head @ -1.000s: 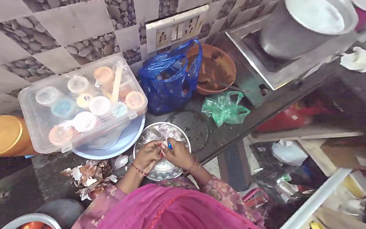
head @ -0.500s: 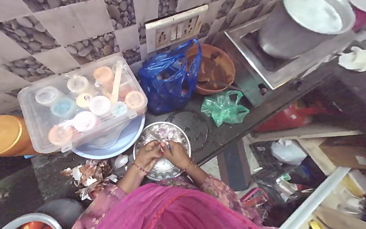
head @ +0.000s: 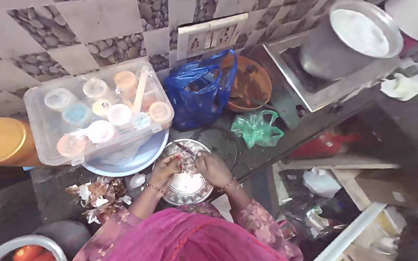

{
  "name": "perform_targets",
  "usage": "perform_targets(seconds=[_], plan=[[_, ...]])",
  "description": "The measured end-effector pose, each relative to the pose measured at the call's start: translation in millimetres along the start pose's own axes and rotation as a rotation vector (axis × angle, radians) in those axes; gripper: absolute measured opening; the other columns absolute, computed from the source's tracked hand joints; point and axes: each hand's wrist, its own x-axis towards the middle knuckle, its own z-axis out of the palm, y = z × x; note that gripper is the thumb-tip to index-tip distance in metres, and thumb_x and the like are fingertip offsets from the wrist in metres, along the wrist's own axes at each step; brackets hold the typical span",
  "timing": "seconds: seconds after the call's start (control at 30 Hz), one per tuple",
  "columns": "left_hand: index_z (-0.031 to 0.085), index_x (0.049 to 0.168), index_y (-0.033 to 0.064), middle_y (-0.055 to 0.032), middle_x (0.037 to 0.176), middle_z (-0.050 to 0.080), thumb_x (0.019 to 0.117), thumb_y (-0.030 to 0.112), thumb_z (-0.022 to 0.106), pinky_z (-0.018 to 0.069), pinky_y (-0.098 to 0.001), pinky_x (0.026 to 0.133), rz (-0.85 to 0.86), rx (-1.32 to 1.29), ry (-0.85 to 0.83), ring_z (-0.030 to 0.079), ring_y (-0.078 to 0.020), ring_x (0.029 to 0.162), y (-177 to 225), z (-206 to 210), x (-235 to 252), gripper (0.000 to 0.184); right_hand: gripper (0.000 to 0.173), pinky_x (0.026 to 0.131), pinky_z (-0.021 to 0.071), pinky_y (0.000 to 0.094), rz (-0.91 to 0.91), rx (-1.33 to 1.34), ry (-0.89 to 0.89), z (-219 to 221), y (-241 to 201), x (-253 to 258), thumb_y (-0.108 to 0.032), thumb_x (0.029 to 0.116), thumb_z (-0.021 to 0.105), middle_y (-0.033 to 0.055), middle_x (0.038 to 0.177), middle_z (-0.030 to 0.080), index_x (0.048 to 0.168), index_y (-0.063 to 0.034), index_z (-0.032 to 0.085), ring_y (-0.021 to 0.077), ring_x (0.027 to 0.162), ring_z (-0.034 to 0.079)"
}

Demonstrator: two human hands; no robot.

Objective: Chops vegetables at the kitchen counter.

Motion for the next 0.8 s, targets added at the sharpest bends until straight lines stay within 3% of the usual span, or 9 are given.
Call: perform_targets(seconds=[0.07, 0.13, 0.23, 0.33, 0.43, 0.6, 0.67, 0.73, 0.8], plan=[[0.057, 0.13, -0.0086, -0.0069, 0.103, 0.069, 0.0924, -0.009, 0.056, 0.0529, -0.0198, 0.071, 0.024, 0.073, 0.004, 0.063, -0.0054, 0.08, 0.6, -3.2, -0.8, 0.038, 0.044, 0.093, 0.0508, 0.0552, 0.031, -0.094, 0.016, -5.5, -6.1, 2.9, -0.025, 0.1087, 0.035, 0.021, 0.117, 0.069, 0.119, 0.0013, 0.068, 0.0363, 0.111, 0.067], [0.053, 0.137, -0.0068, -0.0122, 0.12, 0.066, 0.0901, -0.009, 0.057, 0.0526, -0.0217, 0.074, 0.038, 0.124, -0.015, 0.064, -0.0073, 0.088, 1.1, -8.8, -2.8, 0.047, 0.042, 0.09, 0.0517, 0.056, 0.04, -0.19, 0.058, -6.3, -9.6, 6.5, -0.028, 0.109, 0.037, 0.0196, 0.113, 0.07, 0.117, -0.0031, 0.07, 0.0366, 0.108, 0.068], [0.047, 0.145, -0.0043, -0.016, 0.142, 0.055, 0.086, -0.008, 0.06, 0.0535, -0.0256, 0.086, 0.031, 0.266, -0.088, 0.062, -0.0113, 0.109, 10.0, -16.4, -14.2, 0.061, 0.038, 0.083, 0.0539, 0.0578, 0.005, -0.282, 0.174, 1.7, -6.2, 12.4, -0.033, 0.1063, 0.047, 0.0176, 0.105, 0.073, 0.111, -0.0081, 0.075, 0.0368, 0.103, 0.07], [0.044, 0.148, -0.0042, -0.018, 0.154, 0.043, 0.0801, -0.008, 0.066, 0.0511, -0.0294, 0.099, 0.056, 0.42, -0.127, 0.056, -0.0166, 0.126, 19.8, -23.0, -30.7, 0.072, 0.036, 0.084, 0.0536, 0.0585, 0.033, -0.331, 0.152, 2.8, -5.7, 16.1, -0.038, 0.1037, 0.054, 0.0164, 0.11, 0.073, 0.115, -0.0106, 0.074, 0.0367, 0.105, 0.07], [0.05, 0.144, -0.003, -0.0182, 0.149, 0.047, 0.0813, -0.003, 0.067, 0.0529, -0.0285, 0.097, 0.139, 0.523, -0.13, 0.059, -0.0166, 0.122, 26.1, -40.0, -56.4, 0.065, 0.036, 0.084, 0.0543, 0.0587, 0.023, -0.318, 0.208, -8.4, -9.3, 6.5, -0.038, 0.1036, 0.056, 0.0165, 0.113, 0.073, 0.118, -0.0093, 0.074, 0.0373, 0.103, 0.071], [0.062, 0.13, -0.0039, -0.0107, 0.13, 0.064, 0.0874, 0.009, 0.066, 0.0538, -0.0202, 0.093, 0.431, 0.617, -0.069, 0.064, -0.0039, 0.109, 29.0, -99.8, -128.8, 0.044, 0.034, 0.076, 0.0566, 0.0566, -0.292, -0.262, 0.609, -35.2, -13.2, -34.0, -0.024, 0.1042, 0.053, 0.0221, 0.096, 0.073, 0.105, 0.0028, 0.074, 0.0385, 0.087, 0.072], [0.065, 0.126, -0.0027, -0.0076, 0.124, 0.067, 0.0847, 0.011, 0.069, 0.0549, -0.0195, 0.091, 0.512, 0.647, 0.092, 0.065, -0.0019, 0.104, 33.4, -128.0, -165.0, 0.044, 0.038, 0.075, 0.0564, 0.0484, -0.445, -0.204, 0.75, -31.3, -12.3, -35.3, -0.021, 0.1059, 0.048, 0.0251, 0.091, 0.071, 0.1, 0.0084, 0.071, 0.0363, 0.083, 0.071], [0.067, 0.123, 0.0005, -0.0037, 0.119, 0.069, 0.0793, 0.01, 0.073, 0.0562, -0.0218, 0.087, 0.579, 0.677, 0.331, 0.066, -0.0023, 0.098, 39.6, -155.3, -203.4, 0.046, 0.039, 0.074, 0.0547, 0.0458, -0.477, -0.164, 0.745, -12.5, -9.0, -26.4, -0.02, 0.1066, 0.046, 0.0274, 0.088, 0.07, 0.1, 0.0113, 0.068, 0.036, 0.079, 0.069], [0.065, 0.124, 0.0004, -0.0044, 0.117, 0.069, 0.08, 0.008, 0.072, 0.0558, -0.0246, 0.086, 0.604, 0.681, 0.611, 0.066, -0.0041, 0.096, 44.6, -179.2, -238.9, 0.045, 0.04, 0.077, 0.0515, 0.0616, -0.343, -0.156, 0.552, 7.8, 0.6, -23.9, -0.022, 0.1058, 0.048, 0.0333, 0.093, 0.068, 0.108, 0.0136, 0.067, 0.0471, 0.083, 0.068]])
